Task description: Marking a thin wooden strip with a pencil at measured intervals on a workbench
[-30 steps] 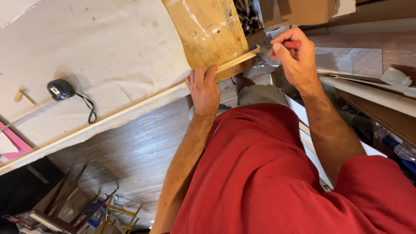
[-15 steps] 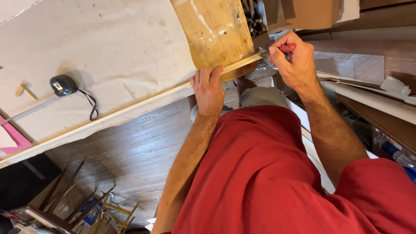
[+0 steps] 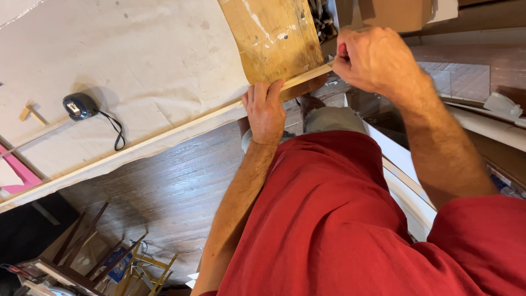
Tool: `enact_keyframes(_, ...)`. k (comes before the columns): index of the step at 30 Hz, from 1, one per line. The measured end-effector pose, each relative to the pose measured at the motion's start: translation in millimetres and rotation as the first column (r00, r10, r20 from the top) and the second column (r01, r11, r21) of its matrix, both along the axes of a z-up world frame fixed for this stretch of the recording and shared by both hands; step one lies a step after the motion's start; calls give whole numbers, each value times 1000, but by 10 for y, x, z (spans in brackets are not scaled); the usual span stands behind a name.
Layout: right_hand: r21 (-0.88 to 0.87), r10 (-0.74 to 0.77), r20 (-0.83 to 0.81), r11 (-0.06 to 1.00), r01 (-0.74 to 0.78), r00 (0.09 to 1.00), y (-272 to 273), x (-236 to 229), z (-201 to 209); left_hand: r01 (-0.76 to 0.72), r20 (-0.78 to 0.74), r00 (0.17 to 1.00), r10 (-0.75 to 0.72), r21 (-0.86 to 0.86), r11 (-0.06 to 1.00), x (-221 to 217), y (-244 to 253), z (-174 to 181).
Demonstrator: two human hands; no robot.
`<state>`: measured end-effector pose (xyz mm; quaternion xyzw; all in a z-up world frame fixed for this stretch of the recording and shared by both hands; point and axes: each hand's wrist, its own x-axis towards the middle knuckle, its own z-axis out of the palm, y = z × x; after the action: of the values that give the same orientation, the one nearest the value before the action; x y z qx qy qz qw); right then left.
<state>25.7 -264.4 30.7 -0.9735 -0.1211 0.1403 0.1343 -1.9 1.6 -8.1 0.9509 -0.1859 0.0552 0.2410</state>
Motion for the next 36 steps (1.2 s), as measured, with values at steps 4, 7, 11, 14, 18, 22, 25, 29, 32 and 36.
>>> enact_keyframes(4, 278, -113, 78, 957, 88, 990, 2, 87, 243, -6, 24, 1000, 6, -3, 1000, 44, -30, 37)
enact_keyframes(7, 427, -94, 103, 903, 42, 990, 115, 119, 409, -4, 11, 1000, 4, 3, 1000, 26, -16, 74)
enact_keyframes(11, 263, 113, 104, 955, -137, 988, 169, 63, 251, -9, 18, 1000, 9, 0, 1000, 6, -5, 34)
enact_keyframes(14, 169, 149, 38, 974, -153, 988, 146, 8, 135, -17, 44, 999, 17, -4, 1000, 19, -7, 6)
enact_keyframes(18, 93, 156, 229, 979, -181, 961, 219, -88, 30, -16, 65, 998, 16, 5, 1000, 8, -7, 16)
enact_keyframes(22, 73, 174, 286, 977, -202, 942, 256, -121, -56, -25, 68, 997, 25, -4, 1000, 18, 5, 5)
enact_keyframes(25, 22, 175, 310, 981, -191, 934, 259, -176, -158, -21, 85, 996, 24, -34, 999, -4, 6, -36)
enact_keyframes(29, 86, 117, 323, 985, -152, 939, 275, -197, -177, -12, 80, 997, 13, -9, 1000, -3, 10, -31)
enact_keyframes(32, 117, 96, 337, 983, -142, 937, 278, -189, -209, -5, 74, 997, 6, -10, 1000, 29, 9, 18)
enact_keyframes(36, 117, 68, 344, 987, -114, 936, 303, -211, -212, -7, 17, 1000, 8, -21, 1000, 51, -1, 90)
